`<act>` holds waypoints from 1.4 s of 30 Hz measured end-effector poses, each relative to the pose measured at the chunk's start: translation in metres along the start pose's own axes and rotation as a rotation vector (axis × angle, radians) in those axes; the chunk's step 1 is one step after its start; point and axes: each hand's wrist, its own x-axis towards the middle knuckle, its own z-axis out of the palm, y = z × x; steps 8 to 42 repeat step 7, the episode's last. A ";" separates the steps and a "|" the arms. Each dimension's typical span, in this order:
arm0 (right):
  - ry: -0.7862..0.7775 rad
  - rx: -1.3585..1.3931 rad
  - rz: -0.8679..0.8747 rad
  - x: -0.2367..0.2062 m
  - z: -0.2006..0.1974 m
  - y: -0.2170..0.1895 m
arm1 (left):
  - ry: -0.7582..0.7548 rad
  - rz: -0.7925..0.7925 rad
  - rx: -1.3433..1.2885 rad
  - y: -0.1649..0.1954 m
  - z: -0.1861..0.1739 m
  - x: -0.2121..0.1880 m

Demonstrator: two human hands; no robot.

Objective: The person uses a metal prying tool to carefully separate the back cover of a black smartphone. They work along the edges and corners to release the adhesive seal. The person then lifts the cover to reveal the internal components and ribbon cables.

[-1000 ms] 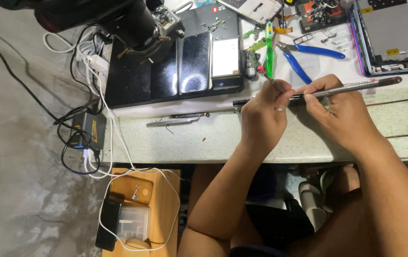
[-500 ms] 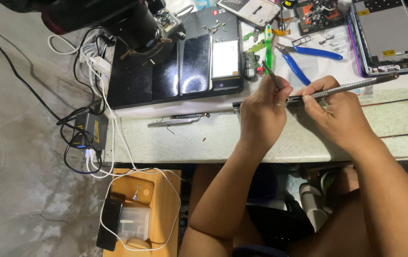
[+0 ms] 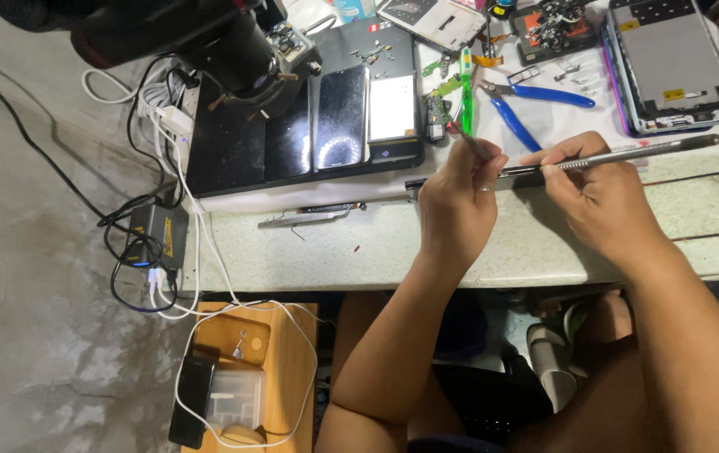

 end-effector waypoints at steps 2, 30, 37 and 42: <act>-0.007 0.002 -0.007 0.001 0.000 0.001 | 0.015 0.008 0.040 -0.002 0.003 -0.004; 0.000 -0.065 0.034 0.000 -0.001 0.005 | 0.017 0.181 0.065 -0.010 0.014 -0.021; 0.000 -0.065 0.034 0.000 -0.001 0.005 | 0.017 0.181 0.065 -0.010 0.014 -0.021; 0.000 -0.065 0.034 0.000 -0.001 0.005 | 0.017 0.181 0.065 -0.010 0.014 -0.021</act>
